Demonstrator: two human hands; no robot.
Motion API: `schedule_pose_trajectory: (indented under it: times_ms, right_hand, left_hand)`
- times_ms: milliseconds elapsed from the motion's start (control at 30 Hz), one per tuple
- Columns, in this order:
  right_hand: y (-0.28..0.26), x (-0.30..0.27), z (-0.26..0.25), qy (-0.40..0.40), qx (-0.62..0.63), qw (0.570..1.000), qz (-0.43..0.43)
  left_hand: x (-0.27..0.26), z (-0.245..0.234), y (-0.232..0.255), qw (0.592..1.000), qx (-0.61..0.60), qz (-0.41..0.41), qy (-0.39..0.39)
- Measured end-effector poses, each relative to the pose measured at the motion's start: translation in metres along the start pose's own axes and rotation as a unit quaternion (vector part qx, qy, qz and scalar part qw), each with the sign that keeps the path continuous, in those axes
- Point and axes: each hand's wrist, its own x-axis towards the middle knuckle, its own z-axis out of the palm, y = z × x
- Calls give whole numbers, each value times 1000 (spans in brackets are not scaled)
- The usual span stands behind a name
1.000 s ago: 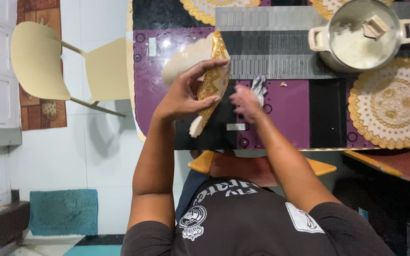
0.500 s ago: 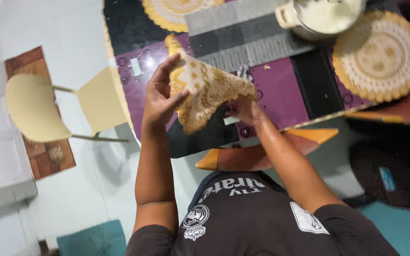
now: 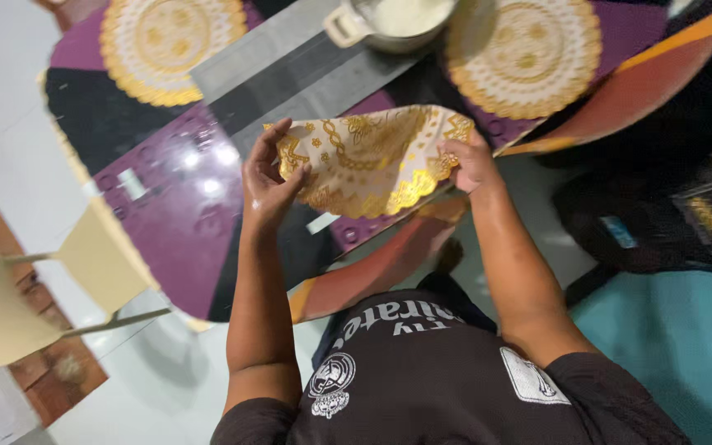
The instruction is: The person wipes a dining table and several circular and rectangular mats using a cloth, then folds the mats and repositions a pot.
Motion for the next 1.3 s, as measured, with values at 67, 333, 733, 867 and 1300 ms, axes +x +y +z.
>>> schedule_pose_trajectory:
  times_ms: [67,333,733,867,1300]
  right_hand:
    - [-44,9,-38,7,6,1000,-21]
    - [-217,29,-174,-10,63,997,51]
    - [-258,141,-324,86,-40,994,47]
    - [-278,198,-339,83,-66,994,23]
    - [-285,326,-425,103,-137,985,11]
  left_hand:
    - [16,44,-7,1000,-27,-4,5]
    - [96,223,-77,982,-156,-93,47]
    - [198,330,-222,963,-93,-249,44]
    - [259,346,-259,970,-99,-223,13]
    - [293,357,-354,987,30,-158,-26]
